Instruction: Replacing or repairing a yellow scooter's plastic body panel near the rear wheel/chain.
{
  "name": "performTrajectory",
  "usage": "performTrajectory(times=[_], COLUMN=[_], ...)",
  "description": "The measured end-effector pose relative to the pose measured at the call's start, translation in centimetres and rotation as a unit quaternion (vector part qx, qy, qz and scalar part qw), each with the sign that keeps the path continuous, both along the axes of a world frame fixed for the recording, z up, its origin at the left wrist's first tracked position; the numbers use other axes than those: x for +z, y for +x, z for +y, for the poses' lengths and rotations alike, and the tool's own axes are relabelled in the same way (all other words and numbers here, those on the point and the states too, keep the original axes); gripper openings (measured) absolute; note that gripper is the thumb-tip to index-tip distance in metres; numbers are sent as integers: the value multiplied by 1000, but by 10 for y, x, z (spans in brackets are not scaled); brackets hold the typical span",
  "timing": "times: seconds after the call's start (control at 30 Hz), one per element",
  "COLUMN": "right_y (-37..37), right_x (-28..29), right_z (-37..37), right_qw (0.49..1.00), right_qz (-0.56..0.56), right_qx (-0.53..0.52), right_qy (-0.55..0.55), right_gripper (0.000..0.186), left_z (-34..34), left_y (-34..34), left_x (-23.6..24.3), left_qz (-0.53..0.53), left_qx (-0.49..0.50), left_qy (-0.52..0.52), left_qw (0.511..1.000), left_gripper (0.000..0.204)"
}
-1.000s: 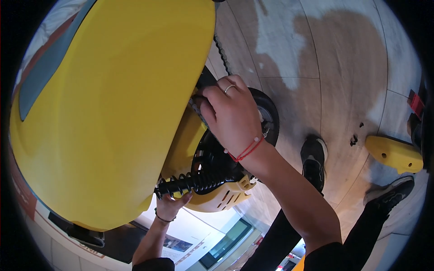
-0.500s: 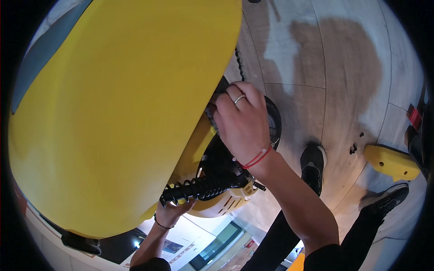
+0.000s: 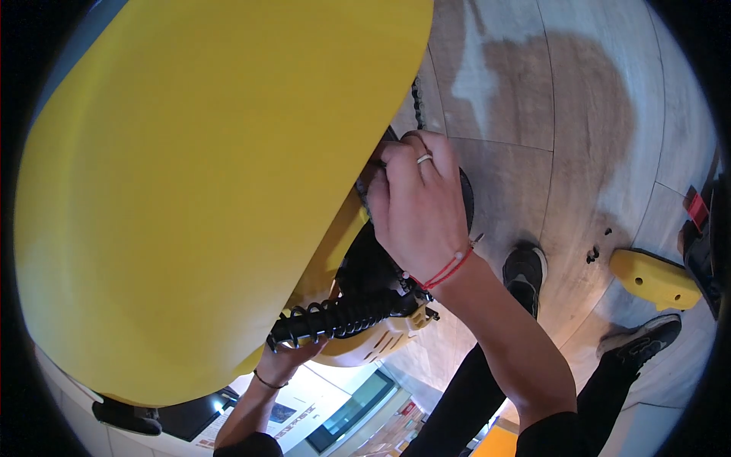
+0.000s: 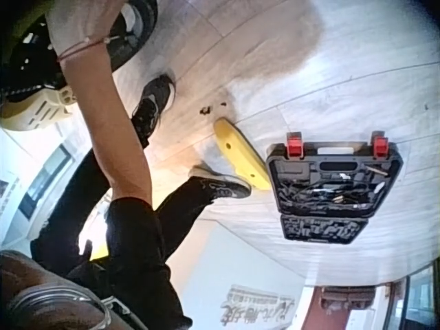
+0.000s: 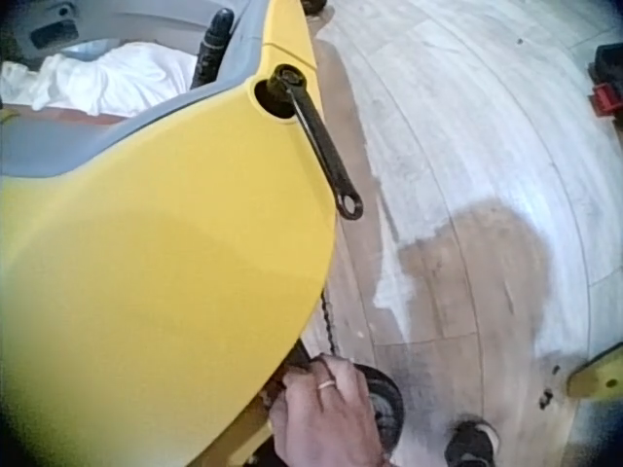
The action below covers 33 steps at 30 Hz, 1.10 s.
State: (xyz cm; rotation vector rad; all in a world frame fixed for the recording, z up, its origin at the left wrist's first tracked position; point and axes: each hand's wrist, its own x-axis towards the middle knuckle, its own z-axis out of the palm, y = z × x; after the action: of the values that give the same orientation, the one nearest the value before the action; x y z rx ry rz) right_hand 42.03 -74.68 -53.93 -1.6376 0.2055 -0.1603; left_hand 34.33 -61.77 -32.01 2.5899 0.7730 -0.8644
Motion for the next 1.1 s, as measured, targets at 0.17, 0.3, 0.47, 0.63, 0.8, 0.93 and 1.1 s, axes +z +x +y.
performTrajectory(times=[0.17, 0.3, 0.47, 0.63, 0.8, 0.93, 1.1], right_y=[-1, -2, 0, -1, 0, 0, -3], right_x=[5, 3, 1, 4, 8, 8, 2], right_z=[1, -2, -8, -10, -9, -7, -10], right_qw=[999, 998, 998, 1000, 999, 998, 996], right_qz=[7, -10, -36, -25, 13, 12, -30], right_qx=[-23, -55, -47, -5, 14, 21, 38], right_qy=[25, 1, -5, -3, -49, -65, -80], right_gripper=[22, 14, 11, 11, 13, 20, 23], left_z=[11, 20, 41, 41, 21, 18, 26], left_y=[-4, -8, -24, -25, -8, -7, -8], left_x=[5, 6, 14, 11, 7, 10, 14], left_qz=[26, 69, 51, 43, 48, 56, 80], left_qx=[-91, -106, -137, -131, -197, -136, -241], left_qy=[36, 106, 133, 115, 124, 96, 70], left_qw=[995, 986, 980, 984, 971, 985, 965], left_gripper=[22, 29, 37, 40, 38, 34, 35])
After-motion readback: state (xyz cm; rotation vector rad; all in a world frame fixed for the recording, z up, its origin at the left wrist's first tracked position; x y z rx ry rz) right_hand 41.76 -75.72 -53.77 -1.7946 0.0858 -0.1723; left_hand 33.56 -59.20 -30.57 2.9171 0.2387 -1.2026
